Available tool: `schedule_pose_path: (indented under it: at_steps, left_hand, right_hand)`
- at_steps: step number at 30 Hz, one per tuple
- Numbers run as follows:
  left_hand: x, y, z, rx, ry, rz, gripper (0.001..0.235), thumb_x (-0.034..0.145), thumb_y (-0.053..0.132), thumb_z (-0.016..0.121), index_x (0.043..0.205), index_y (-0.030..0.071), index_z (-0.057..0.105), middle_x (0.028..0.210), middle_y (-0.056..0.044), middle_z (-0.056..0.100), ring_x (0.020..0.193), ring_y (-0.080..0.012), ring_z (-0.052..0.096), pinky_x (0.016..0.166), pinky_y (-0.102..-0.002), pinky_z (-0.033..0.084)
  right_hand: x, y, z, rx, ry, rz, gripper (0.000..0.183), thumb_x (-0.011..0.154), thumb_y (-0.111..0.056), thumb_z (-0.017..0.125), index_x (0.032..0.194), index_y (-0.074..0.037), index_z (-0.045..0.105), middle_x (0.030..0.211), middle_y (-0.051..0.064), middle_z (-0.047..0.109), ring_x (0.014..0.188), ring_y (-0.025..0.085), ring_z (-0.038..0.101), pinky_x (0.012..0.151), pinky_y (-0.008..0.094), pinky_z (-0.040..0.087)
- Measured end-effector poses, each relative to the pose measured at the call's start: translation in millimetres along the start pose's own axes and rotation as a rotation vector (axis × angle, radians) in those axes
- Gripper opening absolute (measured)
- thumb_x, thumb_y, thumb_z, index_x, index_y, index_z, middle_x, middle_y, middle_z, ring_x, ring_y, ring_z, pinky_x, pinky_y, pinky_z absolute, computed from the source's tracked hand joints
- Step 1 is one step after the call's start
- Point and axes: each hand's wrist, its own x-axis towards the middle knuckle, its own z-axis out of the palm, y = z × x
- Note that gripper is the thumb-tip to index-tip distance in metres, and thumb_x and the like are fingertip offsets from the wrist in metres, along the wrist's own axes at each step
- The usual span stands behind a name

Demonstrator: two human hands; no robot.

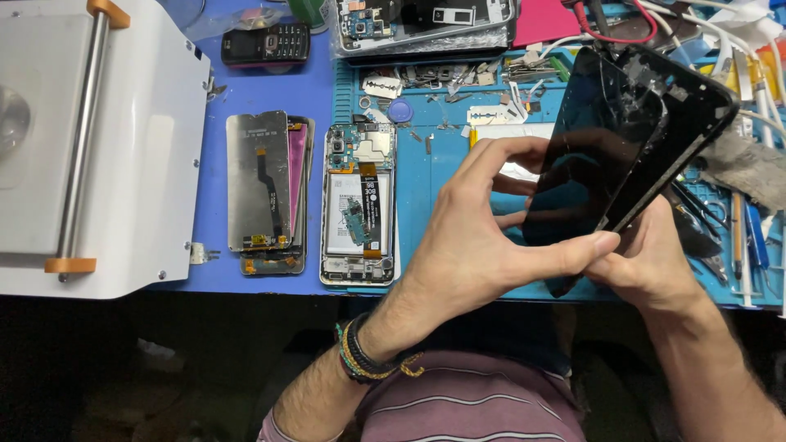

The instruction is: Dismantling a smartphone and removing the screen assembly from the frame using tools.

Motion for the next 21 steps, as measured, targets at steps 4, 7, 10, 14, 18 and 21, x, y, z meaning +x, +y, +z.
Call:
schedule_pose_path:
  at_steps: [4, 7, 10, 14, 18, 21]
  left_hand:
    - [1, 0, 2, 0.033, 0.055, 0.089, 0.071, 0.067, 0.036, 0.078, 0.124, 0.0, 0.054, 0.115, -0.012, 0.062, 0.099, -0.0227, 0.067, 0.084, -0.033, 0.061]
    - [2, 0, 3, 0.047, 0.076, 0.154, 0.067, 0.069, 0.032, 0.078, 0.122, -0.001, 0.055, 0.11, -0.011, 0.063, 0.098, -0.0194, 0.064, 0.091, -0.031, 0.057]
    - [2, 4, 2, 0.058, 0.074, 0.162, 0.066, 0.069, 0.033, 0.078, 0.12, -0.001, 0.055, 0.108, -0.01, 0.063, 0.097, -0.0193, 0.064, 0.09, -0.031, 0.057]
    - [3, 6, 2, 0.045, 0.064, 0.158, 0.064, 0.069, 0.032, 0.077, 0.118, -0.002, 0.054, 0.106, -0.01, 0.062, 0.096, -0.0192, 0.064, 0.091, -0.031, 0.057]
    - [3, 6, 3, 0.058, 0.078, 0.166, 0.064, 0.068, 0.031, 0.079, 0.118, 0.0, 0.054, 0.106, -0.009, 0.063, 0.095, -0.0185, 0.065, 0.087, -0.029, 0.058]
    - [3, 7, 3, 0.07, 0.06, 0.104, 0.066, 0.066, 0.035, 0.078, 0.119, 0.004, 0.053, 0.107, -0.007, 0.062, 0.096, -0.0179, 0.064, 0.077, -0.029, 0.062]
  right_hand:
    - [8, -21, 16, 0.021, -0.033, -0.07, 0.103, 0.058, -0.032, 0.073, 0.15, 0.001, 0.04, 0.142, 0.015, 0.055, 0.123, 0.024, 0.056, 0.106, 0.036, 0.051]
    - [12, -24, 18, 0.074, -0.078, -0.119, 0.1, 0.063, -0.034, 0.073, 0.152, -0.002, 0.038, 0.145, 0.017, 0.055, 0.132, 0.03, 0.058, 0.113, 0.045, 0.055]
    - [13, -25, 19, 0.142, -0.11, -0.145, 0.1, 0.068, -0.038, 0.075, 0.153, -0.004, 0.036, 0.148, 0.019, 0.054, 0.136, 0.034, 0.06, 0.108, 0.051, 0.062]
    - [11, -27, 21, 0.207, -0.096, -0.11, 0.104, 0.066, -0.041, 0.078, 0.154, -0.006, 0.036, 0.145, 0.017, 0.055, 0.128, 0.033, 0.064, 0.092, 0.053, 0.07]
    - [11, -23, 19, 0.194, -0.106, -0.128, 0.103, 0.068, -0.042, 0.077, 0.155, -0.007, 0.035, 0.147, 0.016, 0.054, 0.131, 0.033, 0.062, 0.1, 0.054, 0.067]
    - [11, -20, 17, 0.173, -0.119, -0.158, 0.1, 0.071, -0.043, 0.075, 0.156, -0.01, 0.034, 0.149, 0.014, 0.052, 0.137, 0.032, 0.059, 0.111, 0.056, 0.062]
